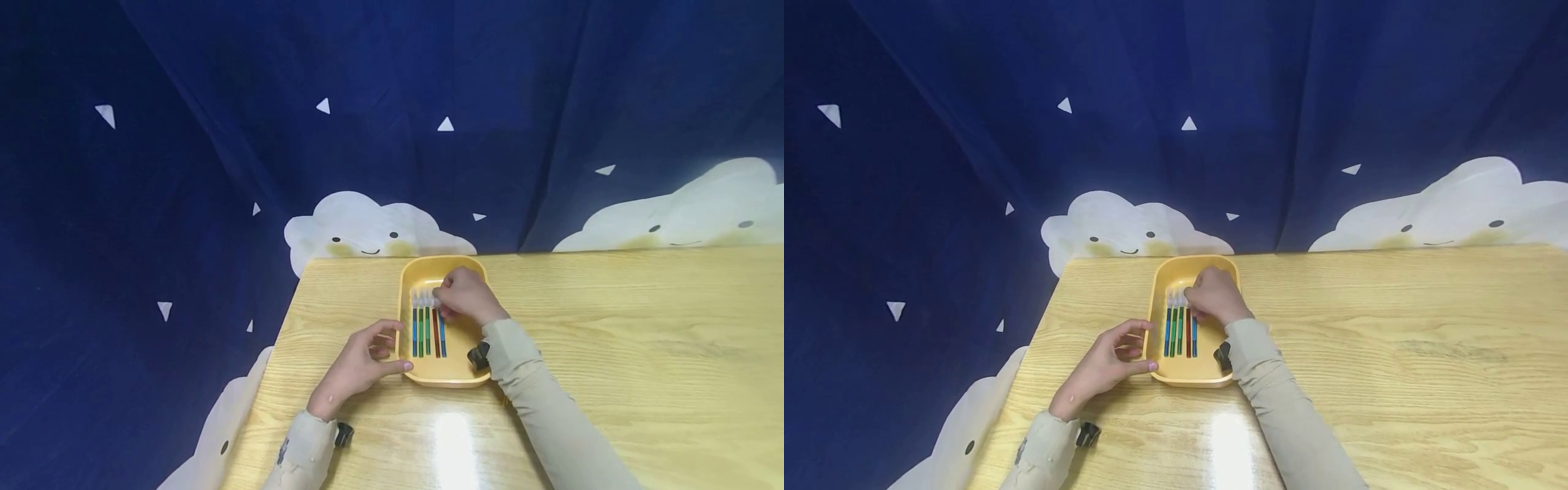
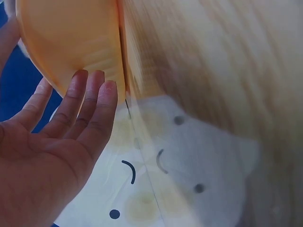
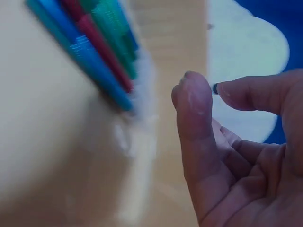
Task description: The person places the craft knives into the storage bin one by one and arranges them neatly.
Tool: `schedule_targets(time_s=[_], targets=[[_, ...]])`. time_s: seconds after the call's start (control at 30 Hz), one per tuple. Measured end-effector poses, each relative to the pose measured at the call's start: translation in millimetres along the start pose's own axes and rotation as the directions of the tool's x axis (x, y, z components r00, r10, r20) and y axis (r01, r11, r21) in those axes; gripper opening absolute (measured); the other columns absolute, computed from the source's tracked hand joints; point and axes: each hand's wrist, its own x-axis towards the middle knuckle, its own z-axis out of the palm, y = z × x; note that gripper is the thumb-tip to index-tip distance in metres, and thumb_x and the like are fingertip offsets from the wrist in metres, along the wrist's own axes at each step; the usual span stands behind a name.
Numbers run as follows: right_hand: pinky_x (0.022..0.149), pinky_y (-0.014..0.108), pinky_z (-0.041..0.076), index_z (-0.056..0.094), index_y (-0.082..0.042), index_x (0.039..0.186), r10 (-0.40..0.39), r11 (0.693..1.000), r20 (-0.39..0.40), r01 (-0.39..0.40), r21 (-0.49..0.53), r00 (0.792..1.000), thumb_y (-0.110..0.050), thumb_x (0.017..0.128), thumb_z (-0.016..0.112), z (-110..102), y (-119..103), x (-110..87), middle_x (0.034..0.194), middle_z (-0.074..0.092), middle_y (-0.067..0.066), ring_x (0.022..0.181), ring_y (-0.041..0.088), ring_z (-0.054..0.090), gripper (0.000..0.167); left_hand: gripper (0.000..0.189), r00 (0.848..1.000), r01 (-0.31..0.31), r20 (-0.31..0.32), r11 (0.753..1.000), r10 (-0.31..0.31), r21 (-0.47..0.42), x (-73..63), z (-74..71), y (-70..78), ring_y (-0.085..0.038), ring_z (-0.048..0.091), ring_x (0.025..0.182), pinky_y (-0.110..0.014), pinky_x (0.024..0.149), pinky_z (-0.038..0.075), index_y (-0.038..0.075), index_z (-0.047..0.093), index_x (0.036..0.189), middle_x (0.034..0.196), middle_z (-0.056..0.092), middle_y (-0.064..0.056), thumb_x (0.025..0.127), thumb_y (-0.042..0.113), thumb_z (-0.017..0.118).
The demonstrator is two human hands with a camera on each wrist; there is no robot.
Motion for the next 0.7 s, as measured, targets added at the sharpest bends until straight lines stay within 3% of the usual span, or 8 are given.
schedule_targets(time_s=[0.1, 0.3, 0.4, 0.53, 0.7], targets=[[0.058, 0.025, 0.058, 0.069, -0.002, 0.081, -0.034, 0.999, -0.014, 0.035, 0.029, 0.999, -0.019, 0.093, 0.062, -12.1, -6.0, -5.3, 0.061, 0.073, 0.005, 0.056, 0.016, 0.072, 0.023, 0.061, 1.0, 0.005, -0.001, 1.0, -0.005, 0.004, -0.2, -0.1, -0.4, -0.022, 0.068, 0.109, -0.043, 0.101, 0.06, 0.017, 0.065, 0.133, 0.124, 0.071, -0.008, 0.079, 0.025, 0.092], [0.066, 0.037, 0.066, 0.069, 0.003, 0.093, -0.055, 0.995, -0.057, 0.059, 0.076, 0.997, -0.018, 0.096, 0.063, -43.7, -6.6, -22.3, 0.069, 0.075, 0.008, 0.061, 0.016, 0.074, 0.022, 0.062, 1.0, 0.004, 0.013, 1.0, -0.004, -0.003, -0.2, -0.4, -0.2, -0.022, 0.068, 0.11, -0.043, 0.103, 0.059, 0.015, 0.064, 0.135, 0.123, 0.071, -0.009, 0.08, 0.025, 0.092], [0.063, 0.034, 0.065, 0.068, 0.003, 0.094, -0.067, 0.996, -0.07, 0.071, 0.061, 0.995, -0.019, 0.096, 0.063, -56.9, -0.5, -32.1, 0.068, 0.074, 0.007, 0.061, 0.018, 0.074, 0.023, 0.062, 1.0, 0.002, 0.007, 1.0, -0.002, 0.001, -0.4, -1.1, 0.4, -0.021, 0.068, 0.11, -0.043, 0.102, 0.059, 0.015, 0.064, 0.135, 0.122, 0.071, -0.009, 0.08, 0.025, 0.092], [0.06, 0.025, 0.056, 0.07, -0.001, 0.09, -0.087, 0.995, -0.095, 0.082, -0.055, 0.992, -0.022, 0.096, 0.064, -69.4, 12.5, -45.3, 0.064, 0.073, 0.003, 0.059, 0.016, 0.071, 0.022, 0.063, 1.0, -0.003, 0.006, 1.0, 0.003, 0.008, -0.2, -1.1, 0.2, -0.02, 0.067, 0.109, -0.041, 0.101, 0.06, 0.016, 0.064, 0.135, 0.122, 0.071, -0.008, 0.08, 0.024, 0.092], [0.06, 0.027, 0.047, 0.069, -0.008, 0.08, -0.115, 0.972, -0.095, 0.093, -0.214, 0.989, -0.024, 0.093, 0.064, -76.3, 34.7, -59.4, 0.058, 0.07, 0.001, 0.053, 0.013, 0.061, 0.021, 0.063, 1.0, 0.0, 0.004, 1.0, 0.0, 0.01, -0.1, 0.4, 0.2, -0.02, 0.067, 0.11, -0.04, 0.101, 0.06, 0.016, 0.064, 0.136, 0.124, 0.07, -0.007, 0.08, 0.025, 0.092]])
